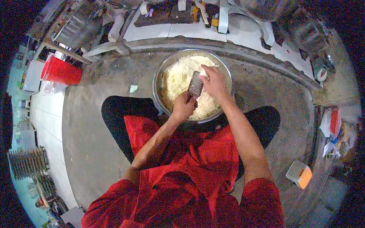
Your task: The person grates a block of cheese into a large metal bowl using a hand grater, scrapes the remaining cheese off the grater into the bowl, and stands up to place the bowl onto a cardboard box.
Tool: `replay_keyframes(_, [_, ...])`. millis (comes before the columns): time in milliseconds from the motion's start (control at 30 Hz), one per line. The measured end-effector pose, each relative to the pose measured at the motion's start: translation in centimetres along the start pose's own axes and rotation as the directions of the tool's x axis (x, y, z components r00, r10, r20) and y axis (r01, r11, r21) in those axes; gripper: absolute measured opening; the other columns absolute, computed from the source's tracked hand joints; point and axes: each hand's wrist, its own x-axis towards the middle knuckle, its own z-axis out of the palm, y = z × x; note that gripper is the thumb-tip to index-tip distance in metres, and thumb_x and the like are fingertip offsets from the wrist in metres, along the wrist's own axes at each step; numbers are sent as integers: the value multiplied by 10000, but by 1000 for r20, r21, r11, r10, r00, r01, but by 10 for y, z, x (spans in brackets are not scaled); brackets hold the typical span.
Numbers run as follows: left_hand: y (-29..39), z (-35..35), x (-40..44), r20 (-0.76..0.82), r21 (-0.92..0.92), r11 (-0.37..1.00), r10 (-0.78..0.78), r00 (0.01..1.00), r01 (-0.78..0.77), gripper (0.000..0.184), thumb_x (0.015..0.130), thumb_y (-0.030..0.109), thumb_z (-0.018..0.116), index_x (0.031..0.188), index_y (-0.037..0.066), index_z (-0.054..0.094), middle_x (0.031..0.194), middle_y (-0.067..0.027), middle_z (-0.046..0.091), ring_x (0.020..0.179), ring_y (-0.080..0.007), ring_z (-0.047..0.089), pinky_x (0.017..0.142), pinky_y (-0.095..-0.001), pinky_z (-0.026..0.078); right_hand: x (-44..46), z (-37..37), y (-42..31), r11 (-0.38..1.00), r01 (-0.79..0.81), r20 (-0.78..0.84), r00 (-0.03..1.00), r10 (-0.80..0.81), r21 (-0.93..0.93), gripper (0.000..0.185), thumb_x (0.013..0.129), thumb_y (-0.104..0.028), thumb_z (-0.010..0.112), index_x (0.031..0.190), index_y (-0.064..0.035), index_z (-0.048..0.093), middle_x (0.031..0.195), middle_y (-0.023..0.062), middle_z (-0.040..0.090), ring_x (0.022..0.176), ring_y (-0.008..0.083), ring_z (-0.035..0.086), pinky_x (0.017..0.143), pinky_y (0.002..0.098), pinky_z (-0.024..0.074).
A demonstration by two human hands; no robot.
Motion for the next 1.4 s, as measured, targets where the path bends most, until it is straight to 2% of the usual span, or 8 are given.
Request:
replay_keyframes(200, [11, -7, 5, 0, -30, 987, -156, 988, 156, 147, 1023, 149, 616, 1057, 12, 655, 725, -51, 661, 565, -121, 588, 491, -311, 480, -29, -9, -39, 965, -198, 111, 977, 181, 172, 504, 885, -181, 773, 1354, -53, 638, 1235, 218, 682, 1077, 380, 678, 949, 451, 540])
replay_keyframes(267, [-16, 2, 11, -23, 36, 998, -43, 999, 44, 151, 1025, 155, 613, 1054, 12, 653, 725, -48, 660, 566, -119, 587, 492, -308, 478, -44, 8, -20, 976, 218, 45, 975, -217, -29, 487, 908, -198, 771, 1355, -51, 646, 1195, 193, 688, 1057, 325, 694, 872, 394, 577])
replay_keyframes(400, [7, 3, -3, -9, 75, 997, 36, 999, -35, 167, 961, 132, 621, 971, -29, 667, 745, -156, 716, 677, -236, 716, 659, -386, 546, -23, 5, -7, 991, 124, -54, 991, -121, 45, 453, 923, -203, 758, 1341, -52, 671, 1235, 188, 667, 1072, 327, 683, 839, 384, 583])
replay_keyframes(700, [-1, -3, 11, 17, -76, 986, -150, 988, 151, 187, 1040, 182, 608, 1041, -4, 620, 712, -48, 642, 554, -117, 563, 463, -316, 447, -44, 11, -27, 988, 154, 46, 987, -154, 10, 467, 886, -192, 775, 1317, -38, 680, 1146, 205, 660, 1062, 381, 649, 925, 439, 540])
replay_keyframes(933, [-5, 3, 5, -17, 25, 994, 109, 994, -109, 151, 1044, 149, 584, 1024, 2, 613, 734, -61, 665, 613, -127, 609, 551, -309, 487, -21, 9, -5, 995, 94, -97, 991, -95, -13, 436, 889, -134, 776, 1316, -79, 710, 1123, 151, 690, 969, 261, 692, 827, 347, 565])
replay_keyframes(1000, [-5, 4, 4, -21, -7, 997, 79, 997, -79, 171, 962, 113, 603, 968, -50, 653, 734, -174, 713, 691, -261, 723, 657, -410, 554, -10, 9, 5, 997, 58, -109, 992, -63, -46, 423, 893, -141, 774, 1308, -76, 717, 1115, 148, 687, 948, 256, 690, 805, 338, 560])
replay_keyframes(1233, [1, -2, 12, 15, 20, 999, -36, 999, 35, 152, 1030, 146, 579, 1024, -1, 617, 739, -67, 667, 592, -128, 598, 511, -318, 478, -40, 7, -24, 993, 78, 70, 995, -73, -84, 469, 876, -237, 810, 1298, -54, 715, 1147, 186, 654, 1018, 304, 681, 877, 365, 560])
replay_keyframes(1400, [-16, 3, 9, -29, 76, 979, 192, 981, -190, 110, 975, 38, 538, 1028, -15, 618, 746, -89, 679, 602, -139, 617, 523, -324, 493, -41, 13, -20, 988, 149, -67, 987, -147, 39, 434, 872, -190, 804, 1281, -67, 729, 1120, 168, 670, 1044, 305, 683, 890, 374, 562])
